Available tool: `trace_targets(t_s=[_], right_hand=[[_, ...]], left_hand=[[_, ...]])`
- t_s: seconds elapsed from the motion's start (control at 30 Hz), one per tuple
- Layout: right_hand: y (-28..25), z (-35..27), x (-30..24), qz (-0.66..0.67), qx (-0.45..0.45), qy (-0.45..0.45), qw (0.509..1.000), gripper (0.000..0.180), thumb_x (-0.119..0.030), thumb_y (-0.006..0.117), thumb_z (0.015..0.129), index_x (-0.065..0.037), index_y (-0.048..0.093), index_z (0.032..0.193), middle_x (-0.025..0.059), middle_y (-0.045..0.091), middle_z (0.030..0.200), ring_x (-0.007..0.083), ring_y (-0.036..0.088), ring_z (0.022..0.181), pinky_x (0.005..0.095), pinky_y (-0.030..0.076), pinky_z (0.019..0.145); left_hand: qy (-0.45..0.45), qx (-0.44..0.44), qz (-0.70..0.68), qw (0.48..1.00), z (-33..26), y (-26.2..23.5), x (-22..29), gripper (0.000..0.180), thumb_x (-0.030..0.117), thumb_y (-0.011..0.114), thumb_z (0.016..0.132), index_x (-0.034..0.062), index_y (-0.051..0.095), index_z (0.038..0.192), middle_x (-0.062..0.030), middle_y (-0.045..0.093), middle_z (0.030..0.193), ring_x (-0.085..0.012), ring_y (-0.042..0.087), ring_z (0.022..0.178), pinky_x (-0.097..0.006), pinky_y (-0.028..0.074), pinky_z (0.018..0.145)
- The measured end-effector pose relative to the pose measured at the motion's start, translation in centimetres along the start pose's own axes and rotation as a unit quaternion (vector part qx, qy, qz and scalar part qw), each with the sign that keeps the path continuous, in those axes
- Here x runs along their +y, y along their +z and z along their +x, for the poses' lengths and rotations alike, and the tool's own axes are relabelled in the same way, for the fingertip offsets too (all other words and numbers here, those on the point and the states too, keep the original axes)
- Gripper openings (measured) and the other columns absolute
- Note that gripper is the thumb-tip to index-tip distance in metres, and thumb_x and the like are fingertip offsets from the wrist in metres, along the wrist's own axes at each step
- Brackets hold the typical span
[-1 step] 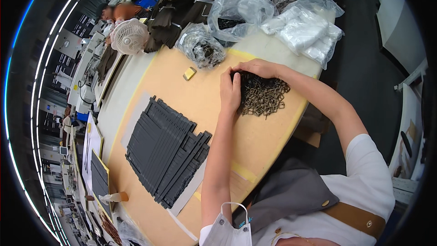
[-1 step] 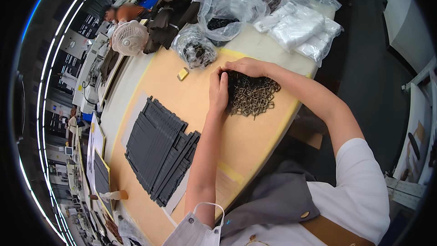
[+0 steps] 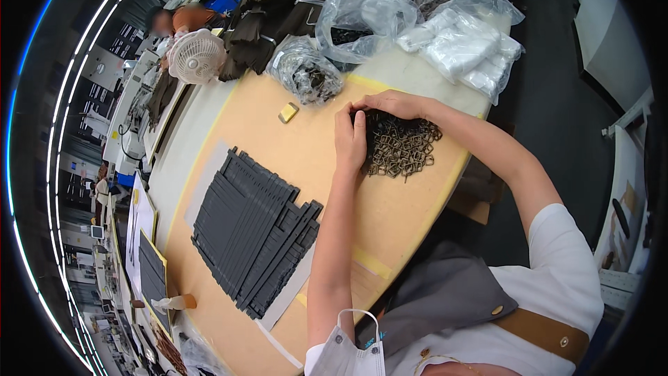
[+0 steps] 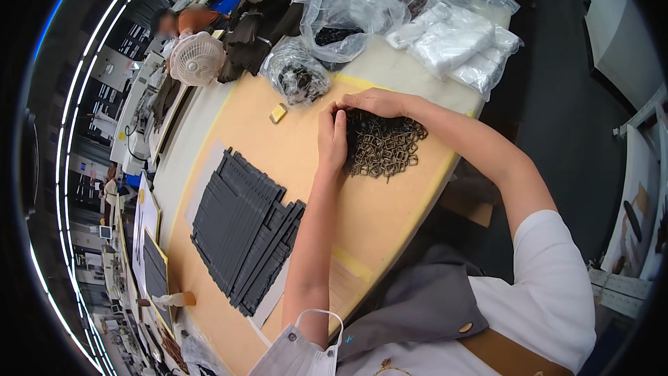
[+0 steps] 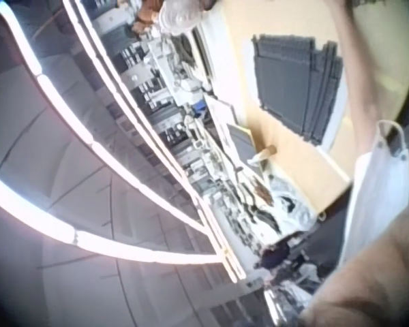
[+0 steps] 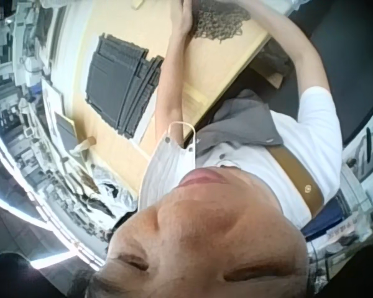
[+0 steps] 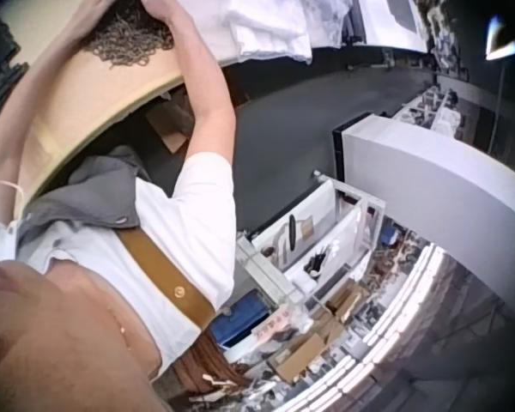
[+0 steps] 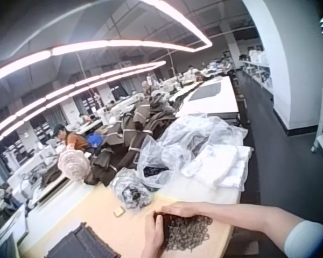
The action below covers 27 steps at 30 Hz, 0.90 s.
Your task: The person assembles black belts by hand at a workbench. They pick up a belt strap and a metal buckle, attach the buckle to the strap, and then apply glue from a bottle to the connection point. The person repeats this process for multiple belts, stacking the finished items on the table.
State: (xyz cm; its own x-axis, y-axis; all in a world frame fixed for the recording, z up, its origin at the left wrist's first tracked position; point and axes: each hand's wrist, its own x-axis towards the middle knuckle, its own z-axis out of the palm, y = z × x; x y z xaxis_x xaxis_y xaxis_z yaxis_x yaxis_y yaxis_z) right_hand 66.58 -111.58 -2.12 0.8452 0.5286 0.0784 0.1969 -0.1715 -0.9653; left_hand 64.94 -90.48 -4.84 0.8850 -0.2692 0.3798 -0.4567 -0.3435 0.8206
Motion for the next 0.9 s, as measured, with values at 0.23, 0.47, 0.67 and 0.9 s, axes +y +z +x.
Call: trace_targets(t_s=[0.23,0.47,0.67,0.9], right_hand=[[-3.3,-5.1,0.5,-0.146,0.168,-0.006,0.975,0.069,-0.056,0.041,0.109,0.0,0.054,0.147,0.0198,0.061,0.144,0.0305,0.057,0.135,0.04,0.041,0.115],[1.8,-6.6,-0.1,-0.299,0.249,-0.052,0.92,0.068,-0.055,0.04,0.109,0.002,0.056,0.141,0.025,0.063,0.134,0.0405,0.058,0.125,0.0456,0.044,0.108],[5.1,-6.5,-0.1,-0.259,0.297,-0.036,0.918,0.069,-0.056,0.041,0.109,0.003,0.052,0.143,0.0252,0.063,0.134,0.0407,0.058,0.126,0.0451,0.044,0.109],[3.1,-4.6,-0.5,-0.125,0.27,-0.034,0.954,0.068,-0.058,0.043,0.108,0.0,0.059,0.139,0.0237,0.067,0.131,0.0375,0.062,0.126,0.0414,0.046,0.108]], left_hand=[[0.025,-0.015,0.016,0.999,0.5,0.0,0.1,0.054,0.037,0.047,0.109,-0.0066,0.056,0.139,-0.0276,0.063,0.135,-0.04,0.059,0.126,-0.045,0.043,0.11],[0.04,-0.095,-0.039,0.994,1.5,0.9,0.4,0.056,0.039,0.042,0.111,-0.0055,0.055,0.142,-0.0271,0.064,0.134,-0.0386,0.057,0.131,-0.043,0.041,0.113],[-0.079,-0.097,-0.247,0.961,0.3,0.9,1.5,0.068,0.051,0.032,0.112,-0.0032,0.048,0.149,-0.021,0.051,0.153,-0.032,0.047,0.143,-0.041,0.033,0.119],[-0.135,-0.031,-0.277,0.951,-0.9,-3.0,1.6,0.084,0.066,0.018,0.109,-0.0008,0.041,0.155,-0.018,0.041,0.162,-0.0293,0.033,0.154,-0.043,0.021,0.127]])
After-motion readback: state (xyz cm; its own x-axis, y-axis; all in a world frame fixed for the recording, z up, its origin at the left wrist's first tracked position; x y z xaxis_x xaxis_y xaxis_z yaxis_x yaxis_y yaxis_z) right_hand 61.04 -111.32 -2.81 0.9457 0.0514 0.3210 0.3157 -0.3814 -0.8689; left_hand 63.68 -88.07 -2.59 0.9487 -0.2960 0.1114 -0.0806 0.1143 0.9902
